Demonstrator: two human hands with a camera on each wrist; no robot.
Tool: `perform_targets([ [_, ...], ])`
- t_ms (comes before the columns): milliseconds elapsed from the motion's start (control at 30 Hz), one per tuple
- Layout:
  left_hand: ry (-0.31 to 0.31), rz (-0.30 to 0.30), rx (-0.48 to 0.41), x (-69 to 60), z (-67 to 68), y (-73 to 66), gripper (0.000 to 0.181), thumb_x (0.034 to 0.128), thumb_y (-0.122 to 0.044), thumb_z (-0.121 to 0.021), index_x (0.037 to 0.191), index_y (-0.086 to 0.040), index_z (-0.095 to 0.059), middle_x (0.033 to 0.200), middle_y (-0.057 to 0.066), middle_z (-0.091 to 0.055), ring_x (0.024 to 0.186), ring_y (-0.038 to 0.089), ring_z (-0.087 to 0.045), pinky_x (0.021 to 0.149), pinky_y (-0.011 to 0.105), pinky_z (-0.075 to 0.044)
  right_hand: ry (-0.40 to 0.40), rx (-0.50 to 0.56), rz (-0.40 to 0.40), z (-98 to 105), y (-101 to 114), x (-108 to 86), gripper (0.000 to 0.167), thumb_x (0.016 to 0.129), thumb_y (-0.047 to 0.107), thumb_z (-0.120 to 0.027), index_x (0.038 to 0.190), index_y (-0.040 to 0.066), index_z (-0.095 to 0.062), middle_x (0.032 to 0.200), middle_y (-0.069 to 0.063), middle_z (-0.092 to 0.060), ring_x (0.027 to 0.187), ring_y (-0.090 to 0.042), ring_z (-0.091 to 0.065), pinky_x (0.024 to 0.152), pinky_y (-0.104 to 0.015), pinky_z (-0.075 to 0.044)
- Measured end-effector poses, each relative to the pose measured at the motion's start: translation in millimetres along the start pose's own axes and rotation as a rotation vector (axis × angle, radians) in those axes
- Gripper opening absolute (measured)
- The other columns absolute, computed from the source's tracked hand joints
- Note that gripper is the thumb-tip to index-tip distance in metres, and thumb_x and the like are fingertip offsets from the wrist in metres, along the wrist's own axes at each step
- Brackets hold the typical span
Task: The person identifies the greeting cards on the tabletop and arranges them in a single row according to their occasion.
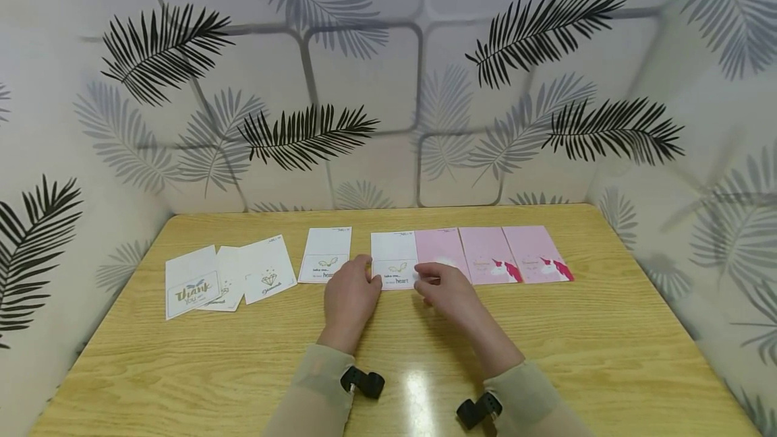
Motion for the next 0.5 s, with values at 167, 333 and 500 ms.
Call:
perform_targets([
  [167, 0.002, 0.001, 0.004, 0.0, -0.6, 0.7, 0.035, 0.0965, -0.015, -0.082, 0.129, -0.003, -0.077, 0.083, 0.002, -0.069, 0.067, 0.02, -0.061, 0.061, 0.041, -0.051, 0.003, -0.015, 0.005, -1.0, -0.1, -0.1, 0.039, 0.108, 0.014, -0.068, 0.145, 0.002, -0.07, 0.131, -0.014, -0.073, 0.089, -0.022, -0.069, 0.081, -0.034, -0.056],
  [333, 0.012, 0.009, 0.005, -0.1, -1.0, 1.0, 0.036, 0.097, -0.015, -0.082, 0.13, -0.002, -0.077, 0.083, 0.002, -0.069, 0.066, 0.02, -0.059, 0.06, 0.039, -0.049, 0.003, -0.019, 0.017, -1.8, -0.2, 0.7, 0.039, 0.107, 0.014, -0.068, 0.144, 0.003, -0.071, 0.132, -0.014, -0.073, 0.09, -0.021, -0.069, 0.083, -0.035, -0.056],
  [500, 0.012, 0.011, 0.001, -0.7, -0.7, 0.9, 0.035, 0.0976, -0.015, -0.082, 0.13, -0.002, -0.077, 0.084, 0.003, -0.069, 0.068, 0.02, -0.06, 0.062, 0.041, -0.05, 0.004, -0.019, 0.032, -1.2, 0.9, 0.7, 0.039, 0.107, 0.014, -0.067, 0.144, 0.002, -0.071, 0.132, -0.014, -0.073, 0.091, -0.022, -0.069, 0.083, -0.036, -0.057],
])
Point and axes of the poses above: each hand's wrist, its own x-axis towards the middle knuckle, its own z-axis out of the back of the hand, y = z × x, the point moved 9 cm from there along x, towards the middle knuckle
